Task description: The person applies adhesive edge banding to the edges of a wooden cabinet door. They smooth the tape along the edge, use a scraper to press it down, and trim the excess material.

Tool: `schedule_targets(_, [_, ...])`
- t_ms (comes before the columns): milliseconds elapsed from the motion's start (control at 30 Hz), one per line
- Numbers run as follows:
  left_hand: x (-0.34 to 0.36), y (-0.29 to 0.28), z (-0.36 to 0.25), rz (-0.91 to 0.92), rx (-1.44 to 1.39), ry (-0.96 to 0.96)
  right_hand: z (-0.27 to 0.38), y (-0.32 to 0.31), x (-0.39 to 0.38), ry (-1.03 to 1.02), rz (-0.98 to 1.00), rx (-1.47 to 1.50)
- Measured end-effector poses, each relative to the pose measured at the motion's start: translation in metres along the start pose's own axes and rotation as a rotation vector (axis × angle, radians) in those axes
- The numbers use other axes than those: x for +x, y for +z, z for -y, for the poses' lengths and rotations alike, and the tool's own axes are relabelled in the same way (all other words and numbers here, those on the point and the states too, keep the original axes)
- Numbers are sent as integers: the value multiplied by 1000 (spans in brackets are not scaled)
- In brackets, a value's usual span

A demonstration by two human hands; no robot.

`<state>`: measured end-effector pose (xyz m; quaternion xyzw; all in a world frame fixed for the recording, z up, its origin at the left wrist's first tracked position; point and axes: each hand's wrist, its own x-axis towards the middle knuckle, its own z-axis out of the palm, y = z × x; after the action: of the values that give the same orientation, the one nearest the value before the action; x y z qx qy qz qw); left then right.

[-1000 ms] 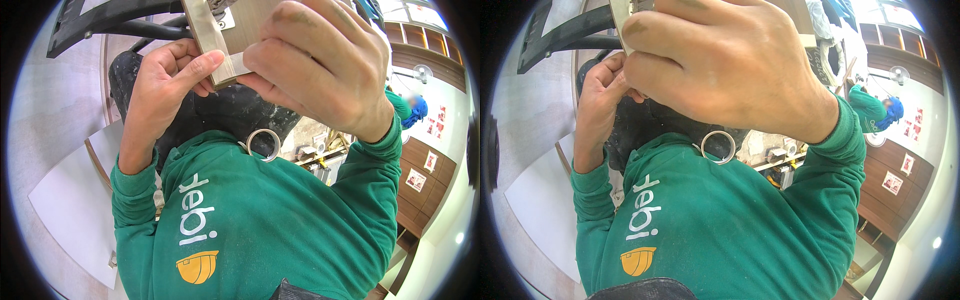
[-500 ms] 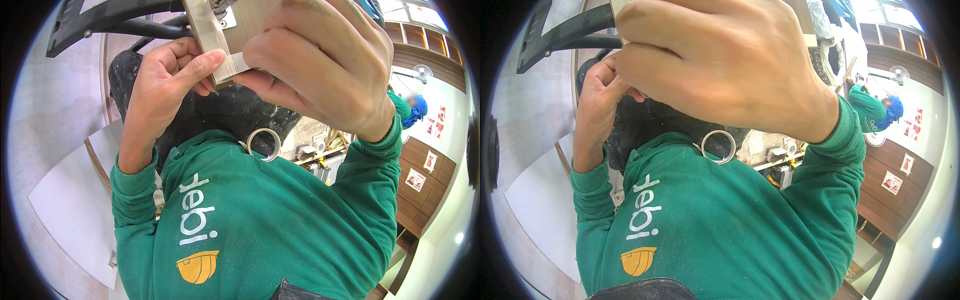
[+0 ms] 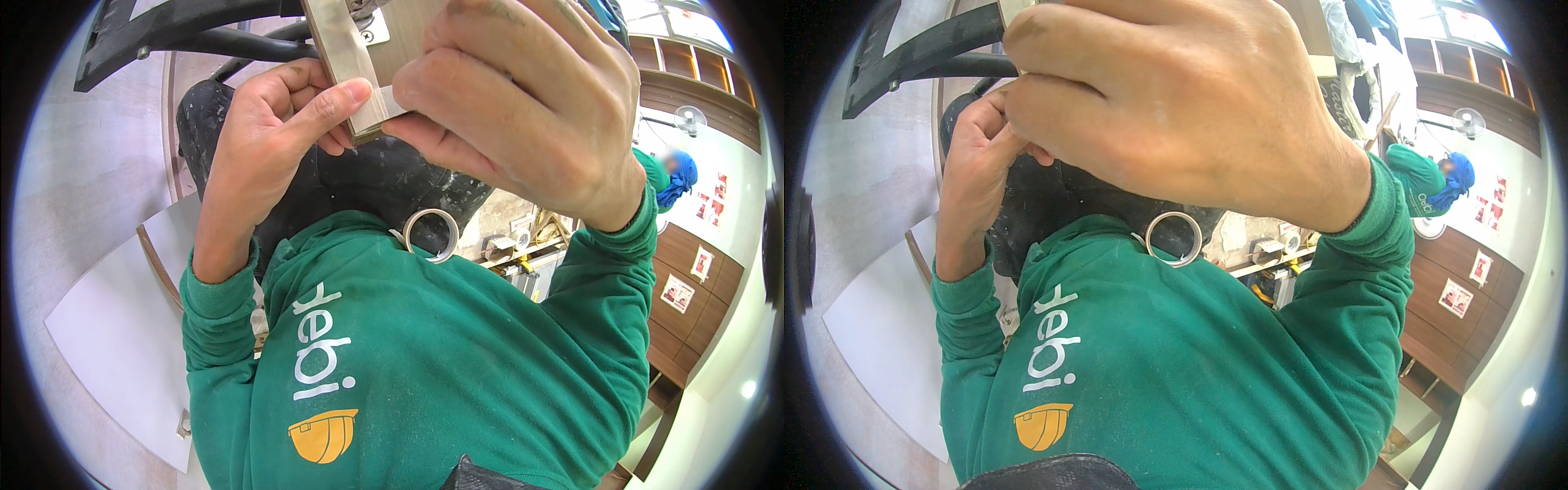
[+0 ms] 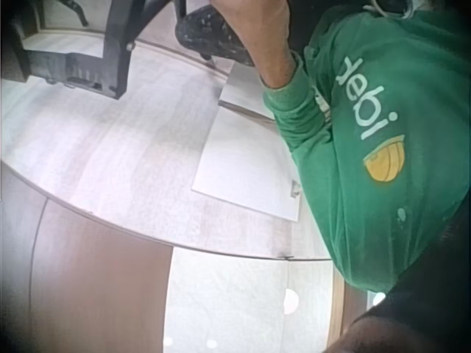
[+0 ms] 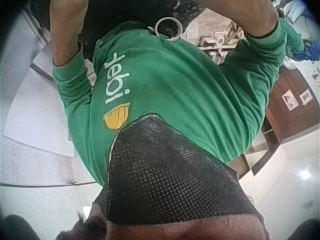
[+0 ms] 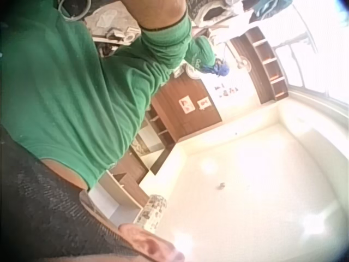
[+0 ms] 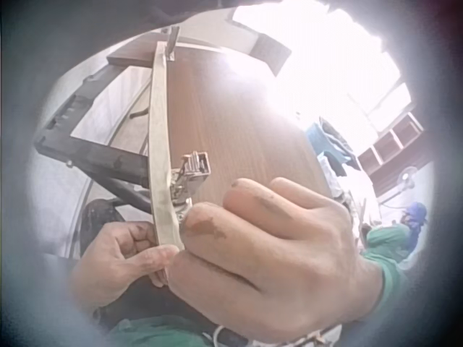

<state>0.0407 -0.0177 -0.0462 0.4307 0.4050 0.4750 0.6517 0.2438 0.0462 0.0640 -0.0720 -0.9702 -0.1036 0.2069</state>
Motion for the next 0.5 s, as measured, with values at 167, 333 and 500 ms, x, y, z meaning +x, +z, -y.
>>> schedule_targets(167, [0, -1, 1, 0, 0, 2, -1, -1, -1, -1, 6, -4])
schedule_targets(333, [0, 0, 2, -3, -7, 0, -1, -2, -1, -5, 10, -11])
schedule_targets(500, [1, 0, 2, 3, 1, 0, -2, -4, -2, -7, 18, -18])
